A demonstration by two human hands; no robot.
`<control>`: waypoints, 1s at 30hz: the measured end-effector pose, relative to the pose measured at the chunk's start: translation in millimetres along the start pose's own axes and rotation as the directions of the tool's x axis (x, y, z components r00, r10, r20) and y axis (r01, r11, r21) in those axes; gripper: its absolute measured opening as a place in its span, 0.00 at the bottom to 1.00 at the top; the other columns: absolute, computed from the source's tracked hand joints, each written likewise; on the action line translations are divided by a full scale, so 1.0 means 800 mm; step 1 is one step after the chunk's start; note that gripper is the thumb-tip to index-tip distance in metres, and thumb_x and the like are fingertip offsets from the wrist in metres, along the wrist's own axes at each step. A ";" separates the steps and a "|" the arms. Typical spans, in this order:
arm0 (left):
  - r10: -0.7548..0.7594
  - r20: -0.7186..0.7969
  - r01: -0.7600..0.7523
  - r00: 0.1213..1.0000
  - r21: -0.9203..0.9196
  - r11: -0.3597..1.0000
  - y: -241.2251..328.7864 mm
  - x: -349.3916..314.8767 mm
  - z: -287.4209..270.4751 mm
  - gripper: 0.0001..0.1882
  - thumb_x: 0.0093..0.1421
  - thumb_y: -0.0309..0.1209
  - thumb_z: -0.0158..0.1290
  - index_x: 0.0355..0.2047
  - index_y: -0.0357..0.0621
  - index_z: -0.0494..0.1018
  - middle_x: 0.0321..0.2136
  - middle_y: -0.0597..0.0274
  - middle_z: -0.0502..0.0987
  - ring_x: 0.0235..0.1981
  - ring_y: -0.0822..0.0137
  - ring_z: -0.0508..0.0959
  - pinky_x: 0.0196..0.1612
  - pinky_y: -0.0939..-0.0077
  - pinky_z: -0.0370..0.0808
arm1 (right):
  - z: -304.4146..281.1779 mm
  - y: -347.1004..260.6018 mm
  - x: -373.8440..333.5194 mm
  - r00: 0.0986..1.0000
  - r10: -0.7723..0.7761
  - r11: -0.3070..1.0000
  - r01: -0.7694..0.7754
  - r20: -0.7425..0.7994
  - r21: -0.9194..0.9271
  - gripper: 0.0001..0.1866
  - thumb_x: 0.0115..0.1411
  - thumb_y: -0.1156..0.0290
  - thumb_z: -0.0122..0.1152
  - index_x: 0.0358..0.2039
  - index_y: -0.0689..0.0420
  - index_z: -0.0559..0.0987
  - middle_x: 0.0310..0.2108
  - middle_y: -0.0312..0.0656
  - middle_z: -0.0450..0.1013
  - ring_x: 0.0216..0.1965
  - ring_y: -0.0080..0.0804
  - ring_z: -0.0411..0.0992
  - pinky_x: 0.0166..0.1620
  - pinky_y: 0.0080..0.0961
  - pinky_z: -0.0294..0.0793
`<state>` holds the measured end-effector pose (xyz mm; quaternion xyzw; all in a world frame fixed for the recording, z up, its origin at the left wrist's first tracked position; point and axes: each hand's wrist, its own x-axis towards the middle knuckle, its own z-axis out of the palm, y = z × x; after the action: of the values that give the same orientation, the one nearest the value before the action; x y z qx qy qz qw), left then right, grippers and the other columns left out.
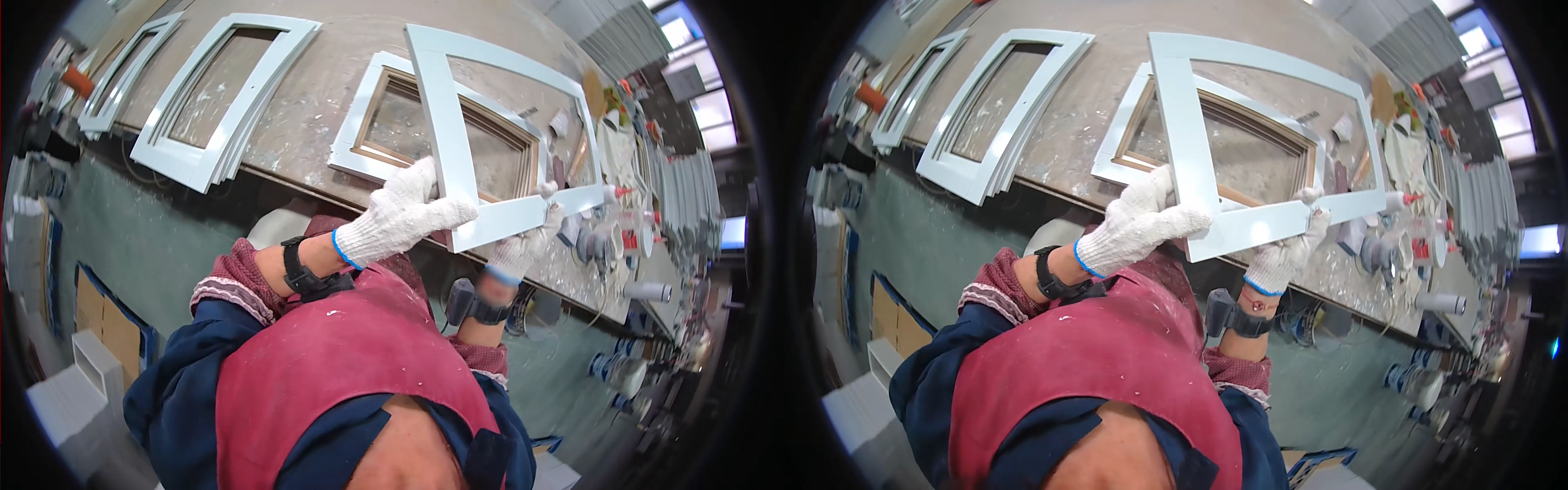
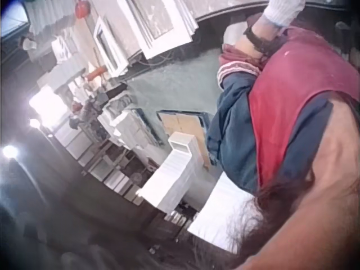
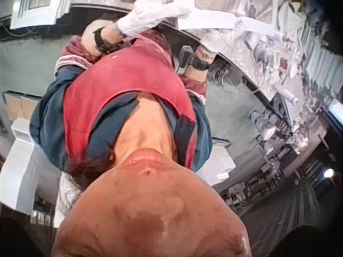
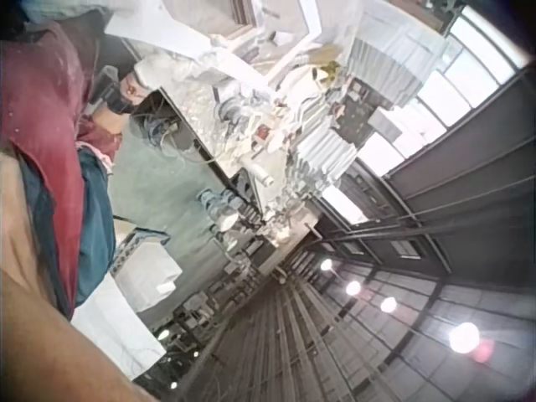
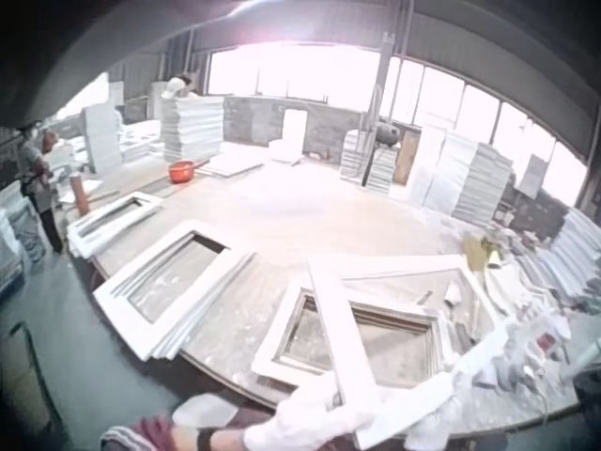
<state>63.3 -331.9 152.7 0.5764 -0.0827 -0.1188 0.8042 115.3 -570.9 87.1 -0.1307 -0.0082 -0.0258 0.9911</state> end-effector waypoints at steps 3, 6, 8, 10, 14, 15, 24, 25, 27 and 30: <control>0.067 -0.050 -0.061 0.996 0.124 0.990 -0.006 0.002 -0.014 0.18 0.61 0.37 0.54 0.43 0.34 0.71 0.35 0.60 0.76 0.37 0.73 0.77 0.37 0.78 0.76 | 0.028 0.025 -0.006 0.960 -0.122 0.990 0.100 -0.251 -0.100 0.15 0.63 0.61 0.55 0.47 0.55 0.73 0.35 0.40 0.77 0.13 0.14 0.63 0.12 0.13 0.58; 0.026 -0.094 -0.020 0.995 0.064 0.998 0.000 0.009 -0.029 0.18 0.63 0.39 0.51 0.43 0.35 0.72 0.32 0.62 0.77 0.34 0.74 0.77 0.34 0.80 0.76 | 0.005 0.010 -0.007 0.998 0.050 0.997 -0.048 -0.037 0.057 0.13 0.63 0.64 0.55 0.46 0.54 0.72 0.38 0.39 0.76 0.15 0.14 0.63 0.12 0.13 0.56; 0.085 -0.177 -0.083 0.980 0.017 0.996 0.007 0.016 -0.040 0.19 0.65 0.43 0.49 0.43 0.37 0.72 0.31 0.64 0.77 0.30 0.75 0.78 0.30 0.82 0.76 | -0.005 0.006 -0.009 0.994 0.092 0.989 -0.097 0.051 0.109 0.15 0.63 0.65 0.56 0.50 0.53 0.72 0.41 0.38 0.75 0.15 0.13 0.60 0.13 0.13 0.56; 0.166 -0.221 -0.159 0.961 0.050 0.986 0.011 0.025 -0.060 0.20 0.65 0.43 0.49 0.43 0.37 0.72 0.30 0.64 0.77 0.29 0.75 0.78 0.29 0.82 0.76 | 0.004 0.016 -0.019 0.994 0.096 0.990 -0.101 0.058 0.095 0.18 0.63 0.65 0.57 0.52 0.52 0.71 0.41 0.37 0.75 0.15 0.14 0.58 0.14 0.14 0.57; 0.283 -0.317 -0.263 0.905 0.105 0.959 0.030 0.031 -0.086 0.20 0.66 0.45 0.48 0.42 0.38 0.73 0.27 0.66 0.76 0.27 0.76 0.78 0.27 0.83 0.76 | 0.006 0.023 -0.032 0.994 0.092 0.994 -0.095 0.054 0.058 0.21 0.63 0.66 0.57 0.56 0.52 0.69 0.40 0.37 0.74 0.15 0.14 0.56 0.16 0.15 0.59; 0.312 -0.338 -0.294 0.888 0.106 0.950 0.033 0.033 -0.090 0.20 0.66 0.46 0.48 0.41 0.38 0.73 0.27 0.66 0.76 0.26 0.77 0.78 0.26 0.84 0.75 | 0.011 0.026 -0.036 0.998 0.061 0.998 -0.062 0.033 0.024 0.20 0.63 0.66 0.57 0.55 0.52 0.69 0.40 0.37 0.74 0.15 0.15 0.56 0.16 0.15 0.59; 0.480 -0.532 -0.408 0.698 0.256 0.876 -0.006 0.053 -0.133 0.21 0.67 0.46 0.45 0.43 0.39 0.73 0.26 0.67 0.75 0.25 0.77 0.75 0.25 0.78 0.75 | -0.004 0.044 -0.042 0.984 0.143 0.989 -0.145 0.104 0.017 0.19 0.63 0.67 0.55 0.55 0.51 0.68 0.41 0.36 0.71 0.28 0.23 0.69 0.31 0.28 0.74; 0.652 -0.472 -0.367 0.594 0.561 0.742 -0.027 0.058 -0.152 0.21 0.68 0.46 0.44 0.44 0.39 0.72 0.27 0.66 0.74 0.25 0.76 0.75 0.25 0.77 0.75 | -0.004 0.042 -0.041 0.989 0.122 0.992 -0.121 0.088 -0.017 0.18 0.64 0.66 0.55 0.54 0.49 0.68 0.41 0.35 0.71 0.33 0.26 0.70 0.34 0.33 0.74; 0.309 -0.544 -0.289 0.780 0.124 0.949 -0.009 0.052 -0.144 0.20 0.70 0.43 0.39 0.45 0.38 0.70 0.35 0.61 0.74 0.33 0.71 0.76 0.34 0.74 0.77 | -0.017 0.043 -0.042 0.996 0.087 0.995 -0.086 0.031 -0.050 0.20 0.64 0.66 0.55 0.56 0.48 0.67 0.42 0.35 0.71 0.29 0.23 0.70 0.31 0.30 0.76; 0.151 -0.537 -0.403 0.830 -0.390 0.828 -0.014 0.065 -0.159 0.22 0.69 0.45 0.42 0.49 0.37 0.68 0.39 0.56 0.76 0.41 0.66 0.78 0.45 0.70 0.79 | -0.011 0.052 -0.040 0.993 0.114 0.991 -0.112 0.027 -0.067 0.24 0.64 0.65 0.56 0.59 0.49 0.65 0.43 0.36 0.72 0.18 0.18 0.65 0.23 0.19 0.73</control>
<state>145.9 -235.1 100.8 0.3464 0.0681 0.1343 0.9259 85.7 -531.4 66.9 -0.1636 -0.0152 0.0323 0.9859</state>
